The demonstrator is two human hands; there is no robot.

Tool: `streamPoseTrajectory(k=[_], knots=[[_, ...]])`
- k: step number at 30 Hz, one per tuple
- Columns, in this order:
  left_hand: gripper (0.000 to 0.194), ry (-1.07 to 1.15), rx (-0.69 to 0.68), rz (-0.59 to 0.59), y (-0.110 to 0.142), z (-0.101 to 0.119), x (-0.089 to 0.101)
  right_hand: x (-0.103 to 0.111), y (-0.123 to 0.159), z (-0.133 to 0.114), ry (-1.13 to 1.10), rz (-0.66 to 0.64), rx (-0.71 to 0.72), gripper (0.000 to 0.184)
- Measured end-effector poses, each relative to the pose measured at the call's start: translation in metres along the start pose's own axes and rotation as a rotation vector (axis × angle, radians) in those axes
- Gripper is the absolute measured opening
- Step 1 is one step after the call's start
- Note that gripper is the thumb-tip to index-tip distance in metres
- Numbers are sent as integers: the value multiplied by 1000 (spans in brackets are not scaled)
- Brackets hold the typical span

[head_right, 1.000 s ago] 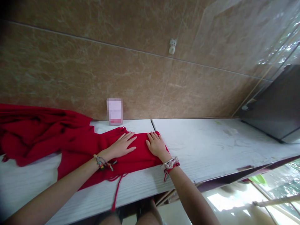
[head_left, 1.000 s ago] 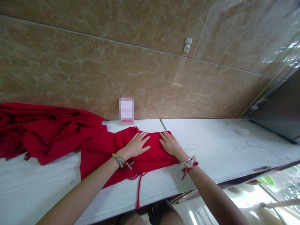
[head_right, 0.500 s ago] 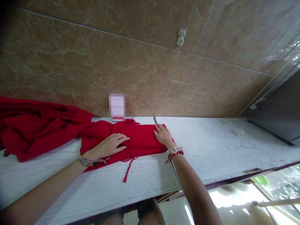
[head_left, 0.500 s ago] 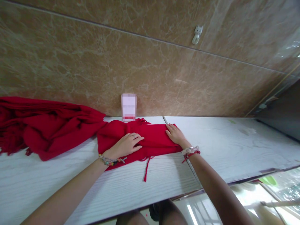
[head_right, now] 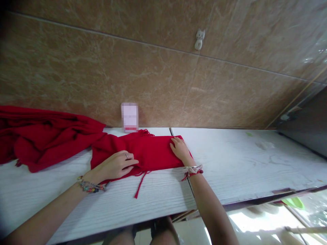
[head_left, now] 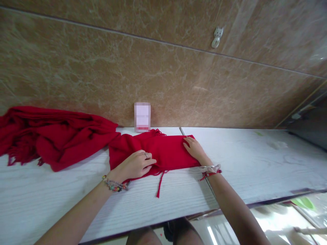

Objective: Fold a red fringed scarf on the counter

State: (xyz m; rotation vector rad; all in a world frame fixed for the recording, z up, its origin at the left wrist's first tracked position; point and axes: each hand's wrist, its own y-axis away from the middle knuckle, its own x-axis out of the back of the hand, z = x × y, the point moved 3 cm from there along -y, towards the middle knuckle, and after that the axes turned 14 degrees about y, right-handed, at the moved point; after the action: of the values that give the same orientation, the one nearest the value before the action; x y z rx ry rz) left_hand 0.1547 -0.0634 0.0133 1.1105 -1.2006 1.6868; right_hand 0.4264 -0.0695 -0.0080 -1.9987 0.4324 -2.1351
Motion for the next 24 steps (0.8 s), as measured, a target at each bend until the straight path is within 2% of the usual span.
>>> streamPoseTrajectory(k=[4, 8, 12, 15, 18, 21, 24], knots=[[22, -7, -32, -32, -4, 7, -3, 17, 9, -11, -187, 59, 152, 34], [18, -5, -47, -55, -6, 10, -5, 32, 19, -35, -312, 14, 356, 35], [16, 22, -39, -63, -8, 12, -4, 32, 25, -55, -272, -89, 480, 42], [19, 31, -5, 14, -8, 5, 4, 27, 27, -58, -189, -138, 490, 44], [24, -44, 162, 229, -2, -17, 19, 25, 27, -56, -145, -156, 477, 47], [30, -133, 491, 480, 17, -53, 31, 23, 26, -51, -95, -187, 422, 52], [37, -37, 778, 615, 40, -86, 32, 19, 25, -47, -32, -263, 348, 54]])
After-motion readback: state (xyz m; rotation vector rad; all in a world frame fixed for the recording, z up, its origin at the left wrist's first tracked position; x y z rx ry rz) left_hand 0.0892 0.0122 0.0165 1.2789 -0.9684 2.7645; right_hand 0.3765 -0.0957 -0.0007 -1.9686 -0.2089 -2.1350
